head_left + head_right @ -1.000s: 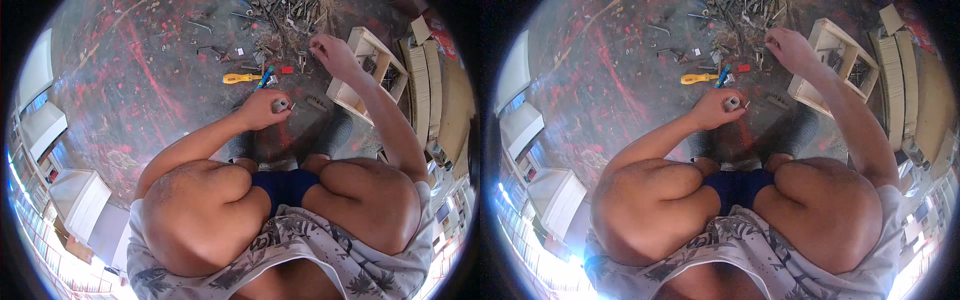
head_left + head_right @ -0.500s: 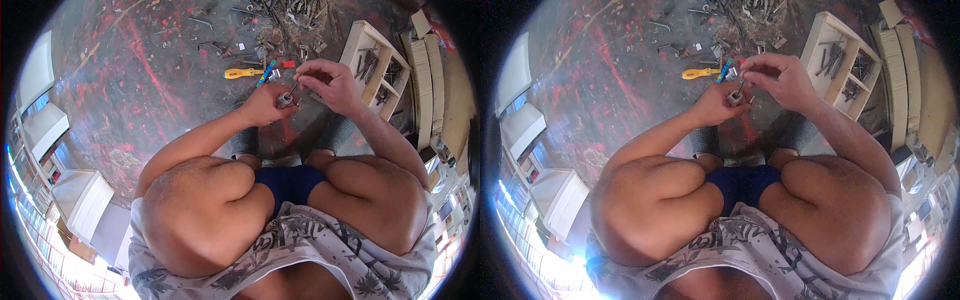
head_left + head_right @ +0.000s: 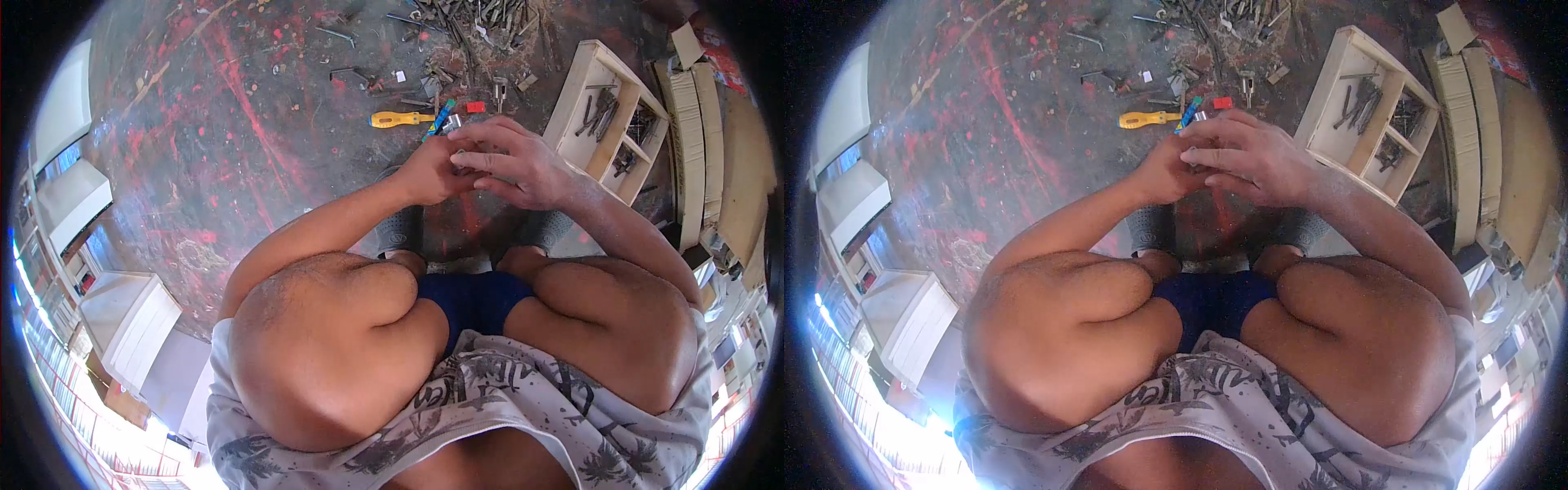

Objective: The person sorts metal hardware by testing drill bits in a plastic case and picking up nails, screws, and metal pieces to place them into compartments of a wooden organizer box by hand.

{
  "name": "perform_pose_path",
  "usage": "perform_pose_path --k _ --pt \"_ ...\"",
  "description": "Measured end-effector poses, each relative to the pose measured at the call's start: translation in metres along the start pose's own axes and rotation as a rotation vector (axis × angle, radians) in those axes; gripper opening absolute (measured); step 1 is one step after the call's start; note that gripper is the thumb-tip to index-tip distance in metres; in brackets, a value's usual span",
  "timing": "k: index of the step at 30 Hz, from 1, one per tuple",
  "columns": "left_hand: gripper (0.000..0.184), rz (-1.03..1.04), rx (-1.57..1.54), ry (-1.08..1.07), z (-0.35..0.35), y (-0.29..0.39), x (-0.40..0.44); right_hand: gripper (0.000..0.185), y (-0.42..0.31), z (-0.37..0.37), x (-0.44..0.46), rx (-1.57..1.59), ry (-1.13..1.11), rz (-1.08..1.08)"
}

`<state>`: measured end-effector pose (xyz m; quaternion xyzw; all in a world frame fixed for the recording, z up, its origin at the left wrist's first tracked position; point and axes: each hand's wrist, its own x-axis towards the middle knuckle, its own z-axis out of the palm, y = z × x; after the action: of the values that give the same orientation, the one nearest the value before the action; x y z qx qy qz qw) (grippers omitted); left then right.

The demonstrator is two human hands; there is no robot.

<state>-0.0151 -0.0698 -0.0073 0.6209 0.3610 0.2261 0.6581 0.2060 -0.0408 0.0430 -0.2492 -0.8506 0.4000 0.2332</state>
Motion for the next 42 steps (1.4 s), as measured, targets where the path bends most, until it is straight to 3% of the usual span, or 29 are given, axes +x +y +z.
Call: perform_pose_path --k 5,8,11,15,18,21,26,30,38,42 --pt "0.021 0.053 -0.038 -0.046 0.001 -0.001 0.001 0.057 -0.004 -0.005 -0.002 -0.053 -0.122 -0.015" --pt "0.018 0.006 0.027 -0.128 -0.005 0.003 0.001 0.053 0.008 0.011 -0.014 0.013 0.105 0.212" --pt "0.02 -0.023 -0.012 -0.172 -0.003 -0.002 0.0 0.039 0.028 0.017 -0.015 -0.302 0.07 0.324" --pt "0.024 -0.046 0.004 -0.215 -0.003 0.005 -0.002 0.024 0.037 0.018 0.001 -0.419 -0.019 0.363" --pt "0.024 0.003 0.017 -0.229 -0.004 0.002 -0.005 0.02 0.049 0.021 0.027 -0.468 -0.046 0.342" --pt "0.037 0.056 0.036 -0.19 -0.009 0.007 -0.013 0.02 0.065 0.034 0.041 -0.514 -0.092 0.359" --pt "0.039 -0.039 0.055 -0.165 -0.019 0.012 -0.028 0.019 0.079 0.056 0.049 -0.563 -0.151 0.398" --pt "0.037 0.037 -0.012 -0.114 -0.017 0.007 -0.026 0.021 0.085 0.046 0.053 -0.266 -0.15 0.534" --pt "0.026 -0.038 0.019 -0.006 -0.021 0.002 -0.018 0.024 0.04 -0.027 0.028 0.241 -0.044 0.743" --pt "0.016 -0.012 0.078 0.121 -0.022 0.008 -0.006 0.022 0.014 -0.053 0.022 0.231 -0.015 0.611"
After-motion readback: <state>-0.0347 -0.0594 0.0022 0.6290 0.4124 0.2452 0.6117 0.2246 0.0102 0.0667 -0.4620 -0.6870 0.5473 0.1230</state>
